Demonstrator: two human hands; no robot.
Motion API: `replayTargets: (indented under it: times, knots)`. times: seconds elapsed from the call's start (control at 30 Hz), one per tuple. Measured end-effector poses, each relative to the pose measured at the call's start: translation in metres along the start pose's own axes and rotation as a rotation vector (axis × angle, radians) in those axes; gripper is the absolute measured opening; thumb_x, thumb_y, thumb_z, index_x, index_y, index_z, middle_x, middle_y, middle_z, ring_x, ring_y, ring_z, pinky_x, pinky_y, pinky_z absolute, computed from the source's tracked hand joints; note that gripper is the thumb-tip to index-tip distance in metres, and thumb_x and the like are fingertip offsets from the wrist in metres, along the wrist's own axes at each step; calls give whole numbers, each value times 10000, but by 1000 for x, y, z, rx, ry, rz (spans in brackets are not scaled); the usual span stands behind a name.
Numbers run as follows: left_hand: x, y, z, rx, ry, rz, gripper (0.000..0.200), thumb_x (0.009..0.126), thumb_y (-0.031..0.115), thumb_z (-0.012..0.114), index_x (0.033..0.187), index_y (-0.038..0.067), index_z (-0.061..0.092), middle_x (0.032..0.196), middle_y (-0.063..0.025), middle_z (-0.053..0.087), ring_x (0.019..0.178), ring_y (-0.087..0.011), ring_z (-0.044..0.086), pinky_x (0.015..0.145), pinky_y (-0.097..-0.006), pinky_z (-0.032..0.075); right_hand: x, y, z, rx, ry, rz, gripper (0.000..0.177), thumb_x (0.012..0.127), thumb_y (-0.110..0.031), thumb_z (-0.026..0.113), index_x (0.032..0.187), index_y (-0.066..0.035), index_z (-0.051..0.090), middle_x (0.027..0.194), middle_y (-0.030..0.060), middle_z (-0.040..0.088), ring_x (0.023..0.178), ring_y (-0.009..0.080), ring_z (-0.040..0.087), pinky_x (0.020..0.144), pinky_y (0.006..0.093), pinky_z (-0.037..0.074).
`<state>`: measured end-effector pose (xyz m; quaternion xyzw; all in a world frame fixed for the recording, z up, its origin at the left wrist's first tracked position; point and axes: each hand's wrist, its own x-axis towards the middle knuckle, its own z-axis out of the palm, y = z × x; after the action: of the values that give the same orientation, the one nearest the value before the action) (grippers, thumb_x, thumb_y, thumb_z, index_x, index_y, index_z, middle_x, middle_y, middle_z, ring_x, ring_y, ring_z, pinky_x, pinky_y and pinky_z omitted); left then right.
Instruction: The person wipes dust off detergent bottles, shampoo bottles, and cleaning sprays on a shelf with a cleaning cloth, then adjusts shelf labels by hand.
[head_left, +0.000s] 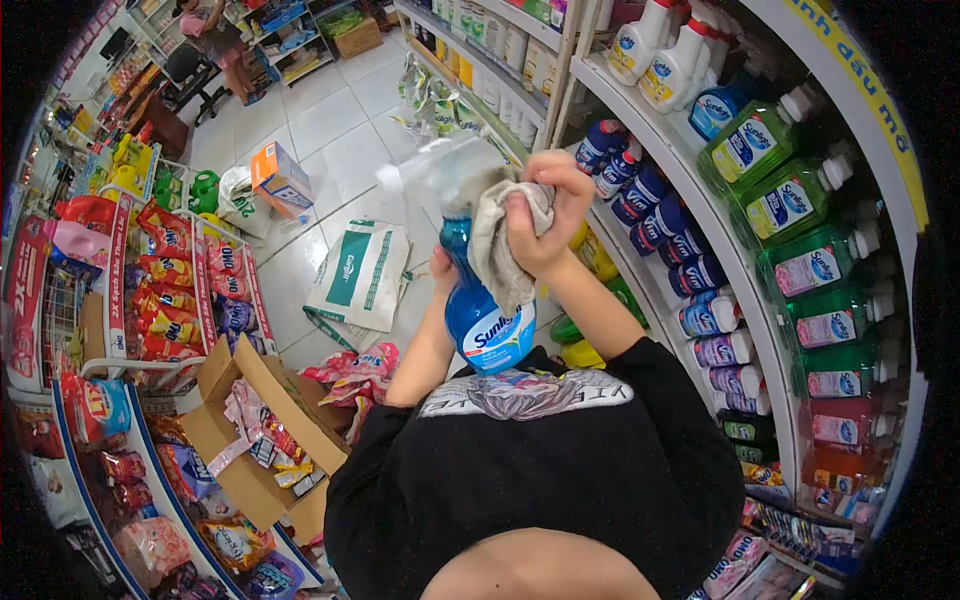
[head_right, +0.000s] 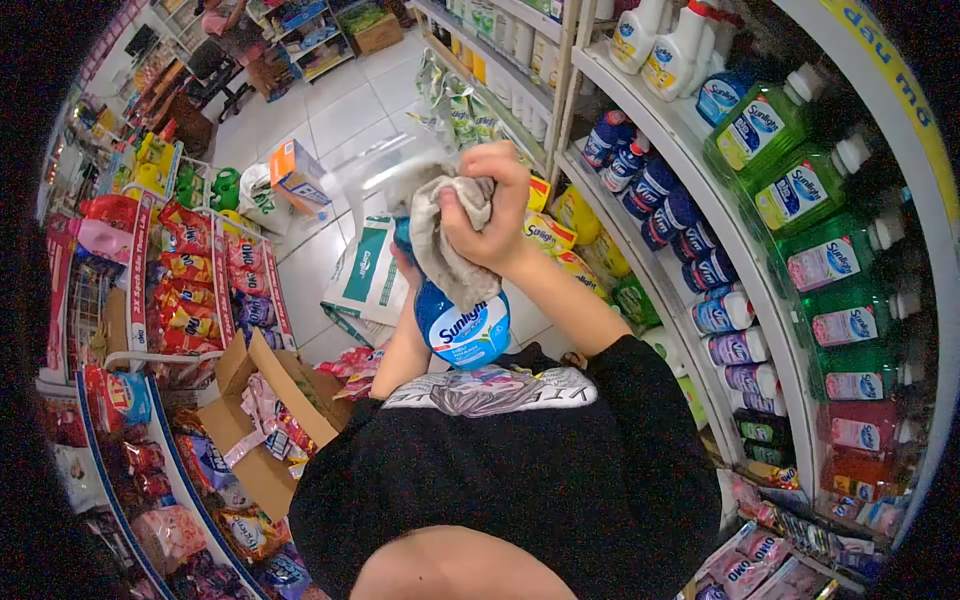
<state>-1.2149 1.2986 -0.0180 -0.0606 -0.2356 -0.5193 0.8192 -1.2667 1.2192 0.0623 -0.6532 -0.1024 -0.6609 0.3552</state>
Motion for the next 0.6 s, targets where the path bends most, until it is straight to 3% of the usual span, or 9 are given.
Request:
replayTargets:
  times: [0.07, 0.13, 0.2, 0.23, 0.3, 0.37, 0.43, 0.53, 0.6]
  knots:
    - [-5, 5, 9, -1, -69, -174, 798, 595, 386, 618, 1202, 43, 229, 1163, -133, 368, 1038, -255, 395, 855, -346, 333, 7, -2, -3, 22, 8, -30, 272, 646, -15, 460, 869, -42, 307, 750, 116, 409, 658, 160, 385, 623, 274, 328]
    - [-12, 10, 10, 36, -55, -182, 796, 586, 373, 622, 1197, 39, 235, 1155, -135, 373, 1029, -256, 401, 848, -345, 337, 18, 1, -8, 46, 154, -76, 291, 629, 16, 471, 879, -26, 327, 756, 125, 415, 663, 170, 403, 631, 269, 344]
    - [-17, 17, 10, 117, -38, -213, 792, 569, 346, 629, 1187, 31, 246, 1139, -141, 384, 1010, -257, 413, 834, -344, 345, 41, -2, -10, 169, 381, 52, 235, 661, -32, 458, 872, -7, 357, 762, 118, 420, 670, 157, 412, 652, 264, 355]
    - [-19, 20, 9, 157, -30, -230, 790, 561, 333, 633, 1182, 27, 252, 1130, -143, 389, 1001, -258, 419, 827, -343, 349, 53, -7, -14, 167, 381, 53, 235, 661, -32, 458, 872, -7, 357, 762, 118, 420, 670, 157, 412, 652, 264, 355]
    - [-22, 25, 9, 235, -16, -271, 787, 544, 306, 641, 1172, 19, 263, 1114, -148, 400, 983, -260, 431, 813, -342, 357, 74, -17, -20, 106, 183, 227, 185, 684, -93, 455, 839, -2, 413, 788, 96, 448, 708, 131, 434, 664, 251, 362]
    - [-25, 30, 8, 311, -4, -314, 785, 527, 280, 648, 1162, 11, 274, 1098, -154, 411, 965, -261, 443, 798, -341, 365, 82, -15, -13, 73, -243, 67, 163, 693, -160, 473, 766, -15, 490, 744, 90, 505, 675, 157, 494, 616, 249, 383]
    - [-27, 33, 6, 387, 3, -347, 782, 510, 253, 655, 1152, 2, 286, 1081, -159, 422, 946, -262, 455, 784, -339, 373, 59, -25, 4, 119, -654, 122, 152, 697, -176, 484, 681, -32, 531, 647, 102, 535, 593, 222, 527, 533, 271, 394]
    - [-28, 41, 4, 509, 15, -397, 780, 484, 213, 666, 1137, -10, 303, 1057, -167, 438, 919, -265, 474, 763, -337, 385, 58, -28, 1, 118, -822, 191, 148, 667, -115, 495, 608, 20, 487, 549, 95, 492, 482, 203, 472, 468, 273, 357]
    - [-30, 44, 3, 587, 29, -428, 779, 467, 186, 674, 1127, -18, 314, 1041, -172, 449, 901, -266, 486, 749, -336, 393, 54, -23, 4, 195, -694, 189, 200, 699, -125, 495, 567, 22, 467, 496, 54, 478, 427, 148, 442, 428, 265, 337]
